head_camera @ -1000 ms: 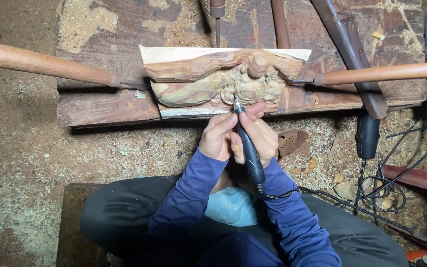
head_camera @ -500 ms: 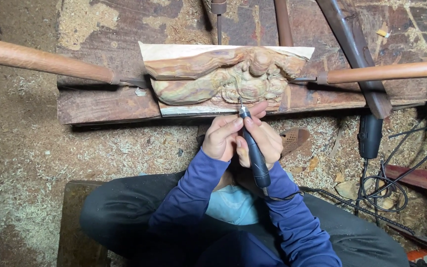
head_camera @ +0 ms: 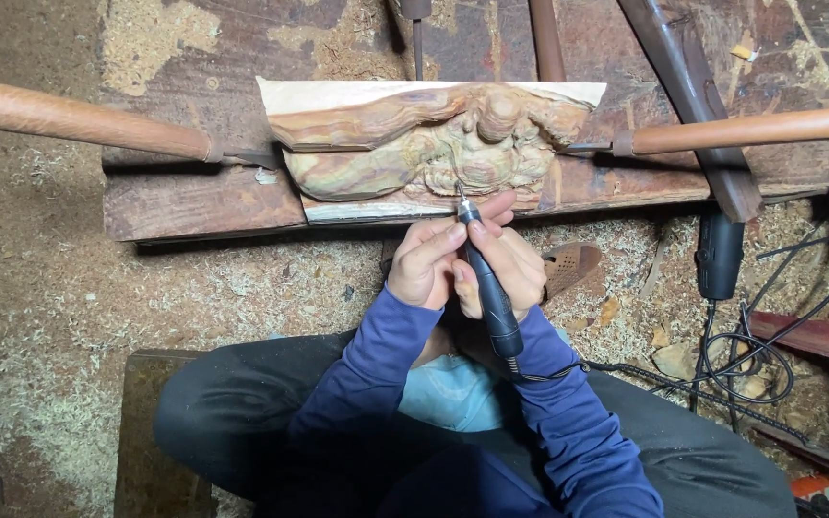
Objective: A person uses a handheld rotary tool to carve fine details into a wooden figure while sitting on the floor of a workshop.
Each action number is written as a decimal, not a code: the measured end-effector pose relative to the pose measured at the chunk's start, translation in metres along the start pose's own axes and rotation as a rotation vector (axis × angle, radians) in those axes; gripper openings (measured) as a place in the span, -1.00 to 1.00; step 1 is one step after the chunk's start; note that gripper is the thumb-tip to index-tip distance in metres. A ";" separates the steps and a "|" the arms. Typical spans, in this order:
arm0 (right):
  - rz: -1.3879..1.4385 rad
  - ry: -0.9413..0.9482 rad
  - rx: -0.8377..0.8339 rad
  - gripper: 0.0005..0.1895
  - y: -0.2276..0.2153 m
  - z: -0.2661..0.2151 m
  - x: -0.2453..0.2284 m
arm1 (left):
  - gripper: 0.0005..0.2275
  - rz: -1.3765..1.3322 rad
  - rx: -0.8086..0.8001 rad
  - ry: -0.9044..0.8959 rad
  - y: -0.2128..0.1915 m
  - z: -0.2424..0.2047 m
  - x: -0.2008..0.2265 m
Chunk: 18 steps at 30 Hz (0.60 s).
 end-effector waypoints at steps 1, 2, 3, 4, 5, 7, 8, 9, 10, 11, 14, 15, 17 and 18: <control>0.010 -0.006 0.001 -0.65 -0.001 0.000 0.000 | -0.67 0.015 -0.004 0.006 0.002 -0.001 0.002; 0.024 -0.011 0.001 -0.65 -0.001 -0.001 0.000 | -0.67 0.030 -0.004 0.014 0.003 -0.002 0.004; 0.026 -0.012 0.001 -0.65 -0.002 -0.001 0.000 | -0.67 0.031 -0.003 0.016 0.002 -0.002 0.002; 0.027 -0.008 0.007 -0.65 -0.003 -0.001 0.000 | -0.67 0.039 -0.005 0.014 0.001 -0.002 -0.001; 0.027 -0.005 0.014 -0.64 -0.005 -0.001 0.000 | -0.68 0.047 -0.007 0.012 0.000 -0.003 -0.004; 0.035 -0.007 0.011 -0.64 -0.002 0.001 0.000 | -0.67 0.045 -0.006 0.017 0.001 -0.003 0.000; 0.040 -0.010 0.011 -0.63 -0.002 0.002 0.000 | -0.67 0.043 -0.009 0.021 0.002 -0.003 0.002; 0.038 -0.009 0.011 -0.63 -0.002 0.001 0.001 | -0.67 0.042 -0.009 0.019 0.002 -0.002 0.001; 0.040 -0.016 0.020 -0.63 -0.002 0.000 0.002 | -0.66 0.039 -0.010 0.023 0.002 -0.002 0.002; 0.041 -0.023 0.029 -0.64 -0.001 -0.002 0.003 | -0.66 0.036 -0.010 0.028 0.002 -0.001 0.002; 0.045 0.002 0.067 -0.62 -0.009 -0.018 0.009 | -0.69 0.033 -0.062 0.032 0.003 -0.002 -0.002; 0.044 0.007 0.061 -0.62 -0.010 -0.023 0.011 | -0.69 0.028 -0.057 0.031 0.007 -0.005 0.000; 0.029 -0.033 0.086 -0.49 -0.019 -0.032 0.010 | -0.73 0.046 -0.087 0.051 0.017 -0.013 0.004; 0.037 -0.030 0.051 -0.49 -0.018 -0.036 0.013 | -0.73 0.017 -0.070 0.063 0.013 -0.013 -0.004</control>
Point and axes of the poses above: each hand's wrist, its own z-axis towards the middle knuckle, its own y-axis out of the palm, x = y × z, the point moved 7 cm from there along z, towards the middle knuckle, and after that the axes turned 6 degrees about x, right-handed, at the moved point
